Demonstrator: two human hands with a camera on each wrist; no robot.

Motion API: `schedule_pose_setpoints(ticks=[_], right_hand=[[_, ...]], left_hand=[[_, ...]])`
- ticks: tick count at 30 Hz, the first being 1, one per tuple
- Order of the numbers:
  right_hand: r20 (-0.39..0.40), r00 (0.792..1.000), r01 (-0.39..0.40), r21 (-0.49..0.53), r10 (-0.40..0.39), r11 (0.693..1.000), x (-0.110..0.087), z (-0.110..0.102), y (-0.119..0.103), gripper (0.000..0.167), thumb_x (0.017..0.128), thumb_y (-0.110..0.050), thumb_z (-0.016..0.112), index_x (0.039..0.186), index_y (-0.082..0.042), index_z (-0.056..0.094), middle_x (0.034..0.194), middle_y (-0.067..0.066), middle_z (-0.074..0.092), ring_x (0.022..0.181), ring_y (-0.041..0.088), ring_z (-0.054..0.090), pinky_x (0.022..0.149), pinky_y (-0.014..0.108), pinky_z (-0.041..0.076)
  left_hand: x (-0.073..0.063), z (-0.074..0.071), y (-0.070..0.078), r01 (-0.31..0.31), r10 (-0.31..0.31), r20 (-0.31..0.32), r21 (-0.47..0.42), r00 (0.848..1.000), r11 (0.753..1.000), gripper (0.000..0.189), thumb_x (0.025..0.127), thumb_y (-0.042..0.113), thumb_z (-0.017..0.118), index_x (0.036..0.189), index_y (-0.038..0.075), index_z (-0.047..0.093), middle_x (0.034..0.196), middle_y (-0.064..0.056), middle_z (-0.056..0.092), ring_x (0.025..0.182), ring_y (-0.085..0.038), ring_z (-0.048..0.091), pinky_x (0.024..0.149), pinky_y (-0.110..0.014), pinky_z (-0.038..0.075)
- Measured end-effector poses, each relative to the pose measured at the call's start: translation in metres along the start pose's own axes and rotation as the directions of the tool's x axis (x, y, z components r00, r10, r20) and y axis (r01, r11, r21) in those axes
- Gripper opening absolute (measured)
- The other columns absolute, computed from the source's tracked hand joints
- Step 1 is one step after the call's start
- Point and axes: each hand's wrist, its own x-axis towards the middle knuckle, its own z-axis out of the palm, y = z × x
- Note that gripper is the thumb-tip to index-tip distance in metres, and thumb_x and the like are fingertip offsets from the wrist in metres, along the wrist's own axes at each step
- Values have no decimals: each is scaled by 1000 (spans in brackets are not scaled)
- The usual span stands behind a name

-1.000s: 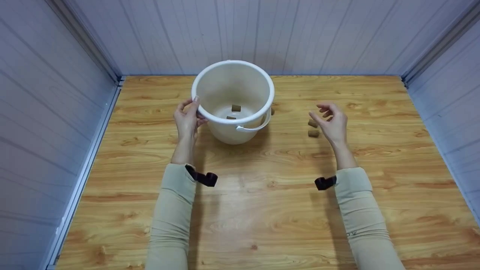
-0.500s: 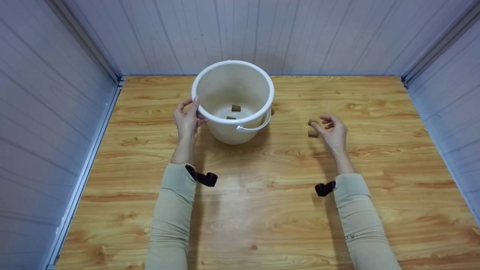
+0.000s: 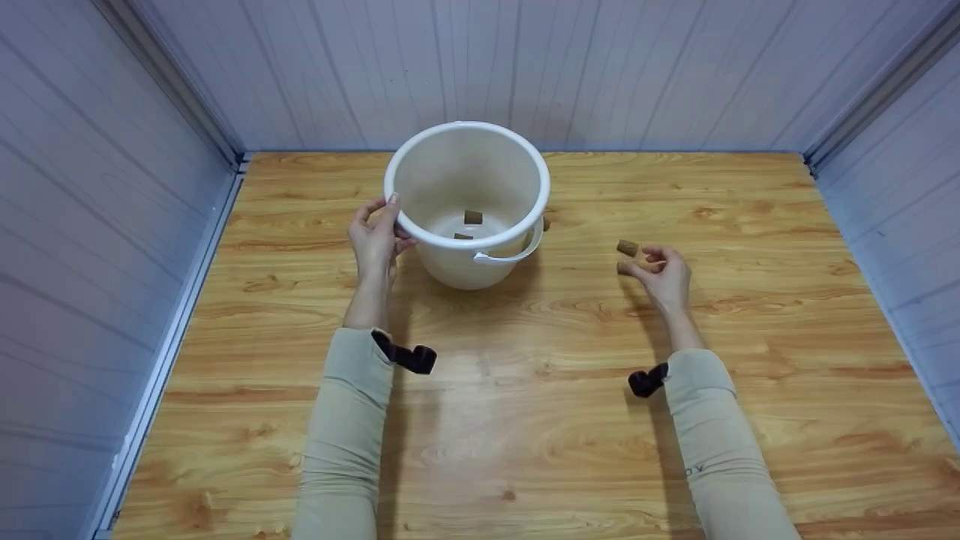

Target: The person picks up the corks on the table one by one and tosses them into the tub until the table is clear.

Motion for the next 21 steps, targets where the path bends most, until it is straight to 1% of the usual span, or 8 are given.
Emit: schedule_pose_setpoints(ticks=[2, 3, 5, 6, 9, 16, 17, 21], right_hand=[[15, 1000, -12, -16, 12, 1000, 0, 0, 4, 42, 75, -20, 72, 106, 4, 56, 93, 18, 54, 76, 23, 52, 59, 19, 43], [20, 1000, -15, -27, 16, 1000, 1, 0, 6, 43, 75, -20, 72, 105, 4, 56, 93, 18, 54, 77, 23, 52, 60, 20, 43], [27, 1000, -15, -45, 17, 999, 1, 0, 10, 42, 74, -19, 73, 105, 5, 57, 93, 18, 54, 77, 23, 51, 62, 21, 43], [29, 999, -14, -54, 15, 998, 2, 0, 12, 42, 74, -18, 73, 105, 5, 57, 93, 19, 54, 77, 24, 50, 62, 22, 42], [39, 999, -22, -60, 24, 998, 3, 0, 15, 40, 74, -16, 73, 104, 5, 57, 92, 18, 55, 77, 22, 50, 64, 22, 43], [80, 994, -71, -53, 75, 996, 6, 2, 19, 39, 74, -15, 73, 105, 2, 57, 93, 16, 55, 78, 20, 49, 67, 23, 44], [85, 993, -74, -52, 78, 996, 6, 3, 20, 38, 74, -15, 73, 105, 2, 58, 94, 16, 55, 79, 20, 49, 67, 24, 44], [98, 993, -66, -50, 70, 997, 6, 3, 21, 37, 74, -14, 72, 105, 2, 58, 94, 17, 56, 81, 21, 49, 68, 25, 43]], left_hand=[[18, -6, -12, 14, -14, 7, 1, 1000, 1000, 42, 78, 31, 68, 110, 11, 52, 66, -9, 58, 45, -17, 56, 43, -33, 54], [35, -11, -24, -2, 2, 6, 22, 1000, 1000, 46, 75, 35, 70, 111, 14, 52, 69, -9, 59, 47, -18, 57, 46, -35, 55], [41, -14, -28, 1, -2, 15, 30, 1000, 1000, 49, 73, 38, 71, 113, 15, 51, 72, -9, 60, 48, -18, 58, 47, -36, 55], [54, -17, -37, -12, 12, 8, 51, 1000, 999, 53, 70, 42, 72, 113, 18, 52, 74, -8, 61, 50, -19, 59, 50, -37, 56], [44, -13, -29, 6, -5, -6, 38, 1000, 999, 48, 73, 39, 71, 112, 18, 51, 72, -9, 61, 48, -20, 58, 47, -36, 55], [-25, 12, 20, 6, -5, -35, 32, 999, 999, 35, 80, 23, 67, 107, 7, 51, 63, -9, 54, 42, -15, 52, 40, -26, 52], [-29, 14, 23, -1, 2, -37, 36, 999, 999, 34, 81, 22, 65, 107, 6, 51, 63, -9, 54, 42, -15, 51, 40, -25, 52], [-5, 5, 5, 3, -3, -14, 9, 1000, 1000, 36, 79, 28, 68, 106, 9, 52, 63, -8, 55, 42, -14, 52, 40, -27, 52]])
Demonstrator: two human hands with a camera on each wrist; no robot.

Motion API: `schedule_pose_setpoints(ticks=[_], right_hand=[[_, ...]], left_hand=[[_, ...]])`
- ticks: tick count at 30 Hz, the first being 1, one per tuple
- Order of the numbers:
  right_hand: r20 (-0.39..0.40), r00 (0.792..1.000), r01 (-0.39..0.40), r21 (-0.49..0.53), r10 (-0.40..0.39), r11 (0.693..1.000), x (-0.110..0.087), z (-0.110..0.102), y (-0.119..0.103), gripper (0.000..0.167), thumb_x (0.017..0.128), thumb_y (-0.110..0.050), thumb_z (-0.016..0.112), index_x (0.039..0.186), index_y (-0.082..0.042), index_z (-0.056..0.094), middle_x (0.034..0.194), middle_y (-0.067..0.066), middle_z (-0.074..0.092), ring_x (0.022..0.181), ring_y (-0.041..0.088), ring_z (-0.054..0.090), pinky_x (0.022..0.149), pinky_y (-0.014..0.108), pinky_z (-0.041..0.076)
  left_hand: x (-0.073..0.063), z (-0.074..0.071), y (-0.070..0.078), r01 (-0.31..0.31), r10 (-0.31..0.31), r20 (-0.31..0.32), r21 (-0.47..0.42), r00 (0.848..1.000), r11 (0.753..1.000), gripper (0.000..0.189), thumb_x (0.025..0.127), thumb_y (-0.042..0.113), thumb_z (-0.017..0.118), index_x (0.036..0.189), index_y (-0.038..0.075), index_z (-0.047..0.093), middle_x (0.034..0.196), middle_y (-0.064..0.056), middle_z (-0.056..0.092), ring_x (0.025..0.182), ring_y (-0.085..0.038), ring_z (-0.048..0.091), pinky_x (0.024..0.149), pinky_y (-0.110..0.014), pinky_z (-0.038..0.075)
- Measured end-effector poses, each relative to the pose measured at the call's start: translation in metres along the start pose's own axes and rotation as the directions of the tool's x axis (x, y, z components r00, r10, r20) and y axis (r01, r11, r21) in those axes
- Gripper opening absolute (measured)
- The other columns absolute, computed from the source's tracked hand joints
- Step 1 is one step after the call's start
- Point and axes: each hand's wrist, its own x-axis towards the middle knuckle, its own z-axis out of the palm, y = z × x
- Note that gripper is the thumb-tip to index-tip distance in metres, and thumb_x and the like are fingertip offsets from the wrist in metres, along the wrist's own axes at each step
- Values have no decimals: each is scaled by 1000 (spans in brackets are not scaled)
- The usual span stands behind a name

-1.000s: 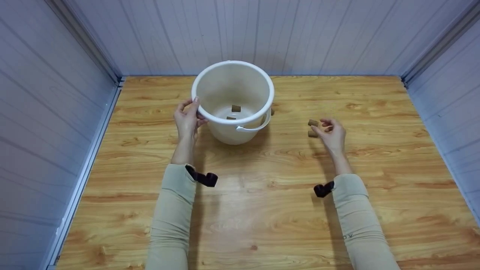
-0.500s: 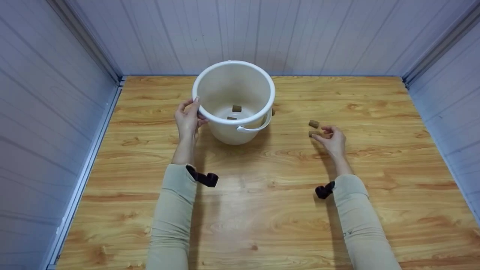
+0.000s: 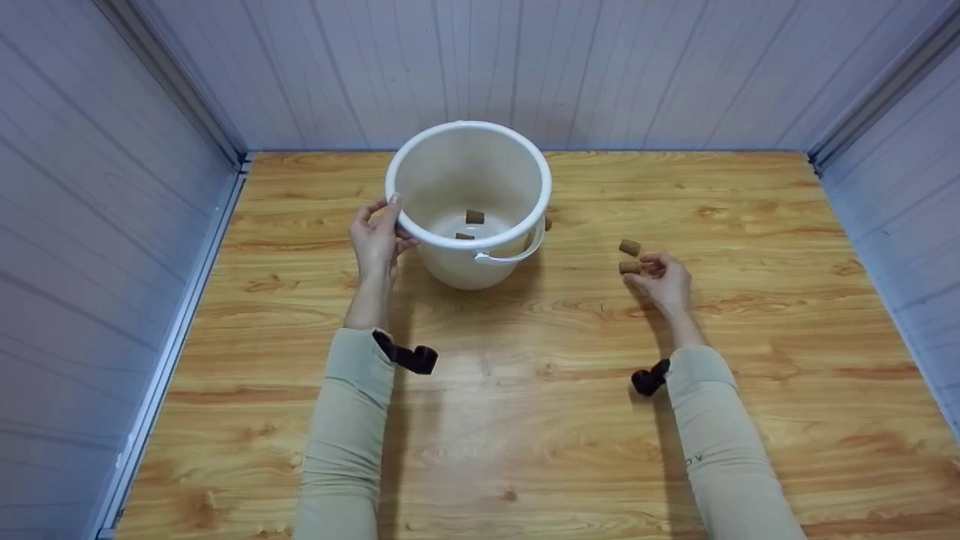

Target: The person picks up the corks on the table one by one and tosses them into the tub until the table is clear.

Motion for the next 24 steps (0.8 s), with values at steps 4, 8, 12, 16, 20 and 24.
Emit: schedule_pose_setpoints(ticks=[4, 8, 12, 16, 20, 24], right_hand=[[4, 1000, 17, -2, -17, 1000, 0, 0, 0, 39, 73, -15, 73, 106, 2, 59, 95, 18, 57, 81, 23, 51, 68, 24, 43], [7, 1000, 19, -2, -19, 1000, 0, 0, 0, 42, 73, -15, 74, 107, 2, 59, 96, 18, 58, 82, 24, 52, 68, 24, 44], [17, 1000, 12, -1, -12, 1000, 1, 0, 2, 41, 74, -14, 73, 108, 2, 59, 97, 17, 58, 84, 25, 52, 70, 27, 44], [17, 1000, 14, -26, -14, 1000, 2, 1, 3, 38, 75, -14, 72, 108, 1, 59, 97, 18, 58, 83, 25, 52, 69, 29, 44], [8, 1000, 25, -46, -25, 999, 3, 1, 4, 36, 75, -13, 71, 106, 1, 61, 96, 18, 58, 81, 24, 52, 68, 29, 44], [-2, 1000, 29, -45, -29, 999, 2, 2, 4, 33, 75, -13, 71, 104, 0, 62, 96, 17, 59, 81, 23, 52, 66, 25, 43]], left_hand=[[17, -6, -12, -20, 20, -2, -18, 1000, 1000, 40, 76, 28, 71, 107, 11, 52, 66, -11, 57, 44, -20, 55, 41, -33, 53], [23, -7, -16, -30, 29, -6, -34, 1000, 999, 39, 78, 28, 68, 109, 11, 52, 66, -12, 57, 43, -20, 55, 40, -35, 53], [39, -13, -28, -29, 29, -6, 1, 1000, 1000, 42, 77, 32, 68, 110, 12, 52, 69, -11, 59, 46, -20, 56, 45, -37, 54], [47, -16, -35, -35, 35, -5, 46, 999, 998, 48, 73, 40, 70, 110, 15, 53, 71, -9, 60, 47, -18, 57, 48, -38, 55], [43, -14, -30, -16, 16, -11, 21, 1000, 1000, 44, 77, 36, 68, 112, 14, 53, 71, -10, 60, 47, -20, 57, 47, -38, 55], [56, -18, -39, -33, 33, 2, 18, 999, 999, 46, 75, 36, 69, 112, 13, 53, 74, -12, 60, 49, -20, 57, 49, -39, 55]])
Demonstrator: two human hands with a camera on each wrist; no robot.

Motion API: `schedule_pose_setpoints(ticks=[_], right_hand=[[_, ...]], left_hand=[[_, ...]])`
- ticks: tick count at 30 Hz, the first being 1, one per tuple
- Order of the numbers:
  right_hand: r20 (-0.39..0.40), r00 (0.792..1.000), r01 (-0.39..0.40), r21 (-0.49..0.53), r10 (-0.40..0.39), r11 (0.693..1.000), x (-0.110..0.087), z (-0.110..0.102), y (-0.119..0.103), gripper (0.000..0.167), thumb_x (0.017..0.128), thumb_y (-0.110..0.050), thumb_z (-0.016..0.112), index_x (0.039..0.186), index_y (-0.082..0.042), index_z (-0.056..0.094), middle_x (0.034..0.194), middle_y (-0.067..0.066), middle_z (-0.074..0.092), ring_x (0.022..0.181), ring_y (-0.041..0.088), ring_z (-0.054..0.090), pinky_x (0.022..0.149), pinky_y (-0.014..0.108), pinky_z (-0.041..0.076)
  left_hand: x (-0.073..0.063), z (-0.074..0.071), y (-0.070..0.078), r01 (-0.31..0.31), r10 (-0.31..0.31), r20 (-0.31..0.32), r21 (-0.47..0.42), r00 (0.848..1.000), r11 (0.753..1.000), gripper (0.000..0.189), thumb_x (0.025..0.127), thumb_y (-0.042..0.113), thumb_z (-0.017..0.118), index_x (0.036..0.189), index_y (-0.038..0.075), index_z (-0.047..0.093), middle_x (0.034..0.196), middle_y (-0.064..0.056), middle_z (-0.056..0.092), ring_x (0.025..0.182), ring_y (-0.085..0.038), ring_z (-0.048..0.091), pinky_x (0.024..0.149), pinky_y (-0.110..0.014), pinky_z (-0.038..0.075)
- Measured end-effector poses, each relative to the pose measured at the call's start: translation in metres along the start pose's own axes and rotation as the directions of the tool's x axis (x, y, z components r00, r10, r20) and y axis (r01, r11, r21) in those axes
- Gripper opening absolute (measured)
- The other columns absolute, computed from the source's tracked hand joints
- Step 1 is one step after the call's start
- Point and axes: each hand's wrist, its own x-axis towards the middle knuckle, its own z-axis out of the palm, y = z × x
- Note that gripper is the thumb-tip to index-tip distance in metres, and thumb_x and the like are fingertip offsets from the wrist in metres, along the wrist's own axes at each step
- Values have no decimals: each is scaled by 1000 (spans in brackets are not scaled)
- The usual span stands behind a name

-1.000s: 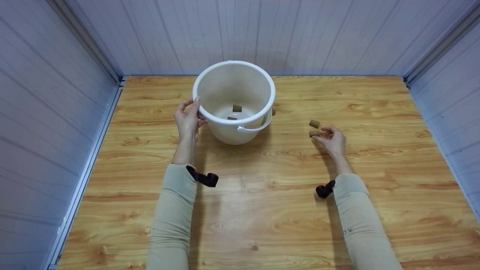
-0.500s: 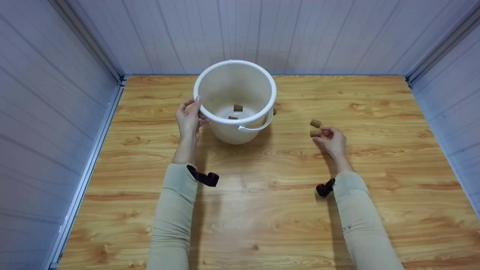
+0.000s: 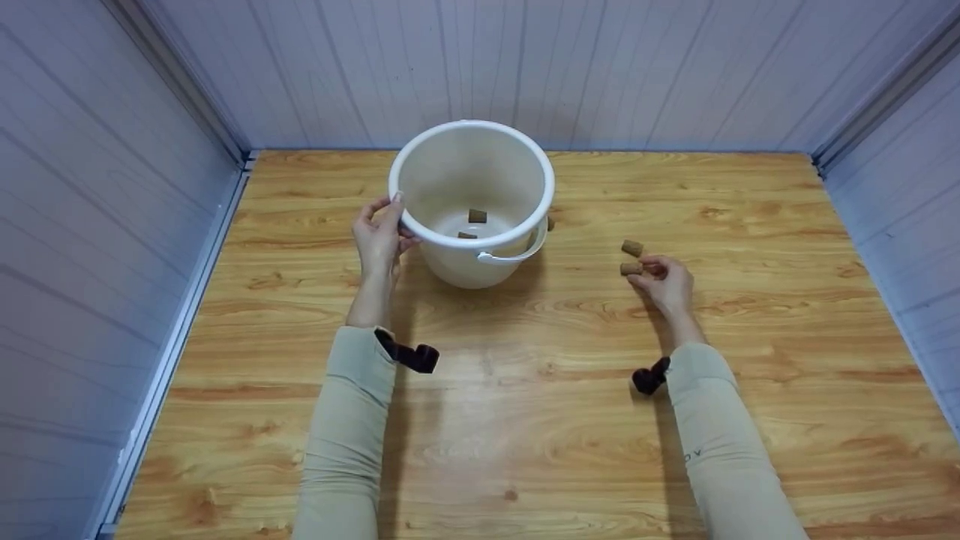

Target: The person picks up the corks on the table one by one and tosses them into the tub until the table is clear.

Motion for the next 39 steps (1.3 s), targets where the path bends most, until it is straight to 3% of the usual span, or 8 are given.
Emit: schedule_pose_setpoints(ticks=[4, 6, 13, 14, 20, 22, 30, 39], right_hand=[[-2, 1000, 2, 10, -2, 1000, -1, 0, 1, 32, 75, -13, 71, 103, 0, 62, 95, 17, 60, 80, 22, 52, 65, 24, 43], [-1, 1000, 8, 3, -8, 1000, -2, 0, 1, 32, 75, -13, 71, 103, 0, 62, 95, 17, 60, 79, 22, 52, 65, 24, 43], [-11, 1000, 19, 15, -18, 1000, -6, 0, 2, 32, 75, -17, 72, 100, 0, 63, 93, 16, 60, 76, 22, 52, 63, 24, 43], [-12, 1000, 25, 11, -25, 1000, -7, 0, 2, 32, 75, -17, 72, 100, -1, 63, 92, 16, 60, 76, 22, 53, 63, 24, 43], [-32, 998, 54, 5, -54, 999, -10, 1, 0, 30, 73, -17, 74, 97, -1, 64, 89, 15, 62, 74, 21, 54, 61, 20, 43], [-38, 998, 55, 9, -55, 998, -11, 1, -1, 30, 72, -17, 74, 96, -1, 64, 89, 15, 62, 74, 20, 54, 60, 19, 43], [-24, 998, 56, 7, -55, 998, -15, 0, -9, 32, 73, -21, 73, 97, -2, 64, 87, 13, 59, 74, 19, 52, 62, 23, 45], [-62, 989, 137, 43, -135, 990, -17, -2, -26, 30, 73, -20, 73, 95, -1, 63, 85, 13, 57, 72, 19, 52, 59, 17, 42]], left_hand=[[21, -9, -22, -80, 81, 47, -26, 996, 996, 54, 67, 44, 73, 109, 15, 55, 73, -11, 60, 49, -19, 57, 48, -40, 55], [16, -8, -19, -78, 80, 55, -45, 995, 996, 53, 67, 42, 74, 108, 14, 55, 71, -10, 59, 49, -19, 57, 46, -38, 55], [-106, 33, 79, 36, -35, 4, -52, 999, 998, 28, 86, 13, 58, 108, 0, 47, 60, -9, 52, 40, -13, 49, 37, -23, 50], [-112, 36, 83, 32, -32, -4, -45, 999, 998, 26, 87, 12, 57, 109, 0, 47, 60, -8, 51, 40, -13, 48, 36, -22, 49], [-90, 29, 65, 18, -18, -2, -66, 1000, 998, 29, 85, 17, 61, 107, 3, 50, 59, -6, 52, 40, -11, 49, 35, -22, 48], [-106, 33, 78, 19, -19, -4, -57, 1000, 998, 28, 86, 16, 60, 107, 2, 49, 57, -6, 51, 39, -11, 49, 36, -22, 49], [-105, 33, 76, 3, -4, -23, -46, 1000, 999, 26, 85, 16, 61, 104, 2, 51, 57, -7, 51, 40, -11, 49, 37, -22, 50], [-53, 16, 38, -4, 3, -4, -63, 1000, 998, 32, 81, 23, 66, 105, 5, 53, 62, -12, 56, 42, -18, 54, 39, -31, 53]])
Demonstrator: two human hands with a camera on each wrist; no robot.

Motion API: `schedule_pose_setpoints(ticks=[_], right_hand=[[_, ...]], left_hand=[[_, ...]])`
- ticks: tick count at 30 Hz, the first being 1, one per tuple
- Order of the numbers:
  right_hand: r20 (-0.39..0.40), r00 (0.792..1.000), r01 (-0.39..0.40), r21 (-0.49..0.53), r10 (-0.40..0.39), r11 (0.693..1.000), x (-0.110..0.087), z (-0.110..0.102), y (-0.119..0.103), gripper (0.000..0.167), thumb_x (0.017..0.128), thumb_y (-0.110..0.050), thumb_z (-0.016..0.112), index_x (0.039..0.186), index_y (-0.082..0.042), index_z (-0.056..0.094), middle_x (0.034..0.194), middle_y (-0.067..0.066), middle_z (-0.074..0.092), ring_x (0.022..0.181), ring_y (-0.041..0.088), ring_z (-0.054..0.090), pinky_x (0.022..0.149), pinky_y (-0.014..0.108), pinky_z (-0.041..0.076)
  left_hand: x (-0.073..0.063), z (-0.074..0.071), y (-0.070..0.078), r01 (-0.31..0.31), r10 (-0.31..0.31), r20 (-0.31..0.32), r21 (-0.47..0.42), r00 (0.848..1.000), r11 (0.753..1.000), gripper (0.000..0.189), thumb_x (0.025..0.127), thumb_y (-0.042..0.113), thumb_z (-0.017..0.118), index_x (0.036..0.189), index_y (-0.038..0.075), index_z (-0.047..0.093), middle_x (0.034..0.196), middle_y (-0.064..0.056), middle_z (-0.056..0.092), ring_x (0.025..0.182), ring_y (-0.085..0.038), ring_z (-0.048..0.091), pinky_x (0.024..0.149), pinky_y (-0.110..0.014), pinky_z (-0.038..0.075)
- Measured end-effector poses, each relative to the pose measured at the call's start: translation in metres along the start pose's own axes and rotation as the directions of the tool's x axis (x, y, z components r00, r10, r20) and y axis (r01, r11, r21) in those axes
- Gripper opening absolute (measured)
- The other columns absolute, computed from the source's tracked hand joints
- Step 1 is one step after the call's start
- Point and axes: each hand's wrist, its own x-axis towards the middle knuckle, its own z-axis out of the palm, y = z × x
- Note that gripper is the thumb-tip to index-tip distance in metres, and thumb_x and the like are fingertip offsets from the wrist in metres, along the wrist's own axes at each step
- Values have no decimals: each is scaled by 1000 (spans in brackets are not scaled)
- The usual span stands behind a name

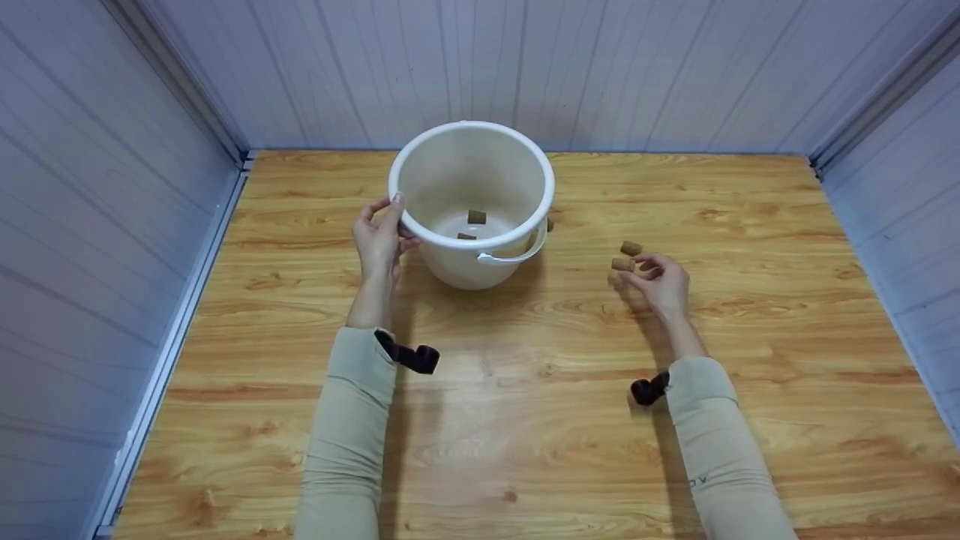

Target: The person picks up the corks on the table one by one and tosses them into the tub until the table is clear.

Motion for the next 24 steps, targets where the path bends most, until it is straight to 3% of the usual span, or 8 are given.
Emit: schedule_pose_setpoints(ticks=[3, 4, 6, 10, 14, 18, 24], right_hand=[[-15, 999, 34, 31, -33, 999, 1, 0, -7, 30, 72, -19, 74, 93, -1, 64, 84, 13, 57, 71, 20, 50, 61, 20, 41], [-18, 999, 41, 39, -40, 998, 2, 0, -10, 30, 72, -20, 74, 93, -1, 64, 84, 13, 57, 71, 19, 49, 61, 21, 41], [-18, 999, 48, 57, -47, 997, 2, -1, -14, 31, 72, -21, 74, 93, -1, 64, 85, 13, 57, 72, 19, 48, 63, 23, 41], [-23, 998, 63, 76, -62, 995, 3, -3, -24, 32, 71, -22, 75, 94, -1, 65, 86, 12, 59, 71, 19, 48, 62, 25, 41], [-35, 995, 94, 87, -91, 992, 4, -4, -35, 31, 71, -21, 75, 94, -2, 66, 83, 11, 59, 70, 19, 48, 56, 21, 39], [-52, 990, 133, 92, -128, 987, 4, -6, -46, 30, 70, -20, 76, 92, -2, 66, 78, 10, 59, 68, 17, 48, 52, 20, 36], [-52, 984, 176, 110, -172, 978, 4, -8, -63, 31, 71, -23, 75, 93, -4, 66, 78, 10, 59, 68, 19, 50, 53, 21, 37]], left_hand=[[18, -7, -11, 25, -25, 7, -16, 1000, 1000, 33, 82, 21, 65, 109, 8, 52, 63, -13, 58, 42, -21, 55, 39, -33, 53], [28, -9, -18, 7, -7, 8, -15, 1000, 1000, 35, 80, 21, 67, 109, 9, 52, 63, -13, 58, 43, -22, 56, 39, -34, 52], [20, -6, -13, 11, -11, 13, -27, 1000, 1000, 35, 79, 19, 68, 108, 8, 52, 62, -12, 56, 42, -21, 55, 37, -33, 52], [-17, 8, 12, -8, 8, -5, 0, 1000, 1000, 31, 81, 17, 67, 105, 5, 52, 58, -8, 52, 40, -15, 51, 36, -25, 50], [-50, 19, 37, 17, -17, -14, 18, 1000, 1000, 28, 85, 15, 60, 107, 2, 49, 57, -6, 50, 40, -11, 48, 37, -22, 49], [-57, 20, 44, 39, -39, -7, 18, 999, 999, 30, 86, 15, 59, 109, 1, 47, 58, -6, 51, 40, -12, 49, 38, -22, 50], [-54, 20, 40, 14, -14, -19, 46, 1000, 999, 31, 85, 18, 60, 110, 2, 49, 59, -5, 51, 40, -11, 48, 36, -23, 49]])
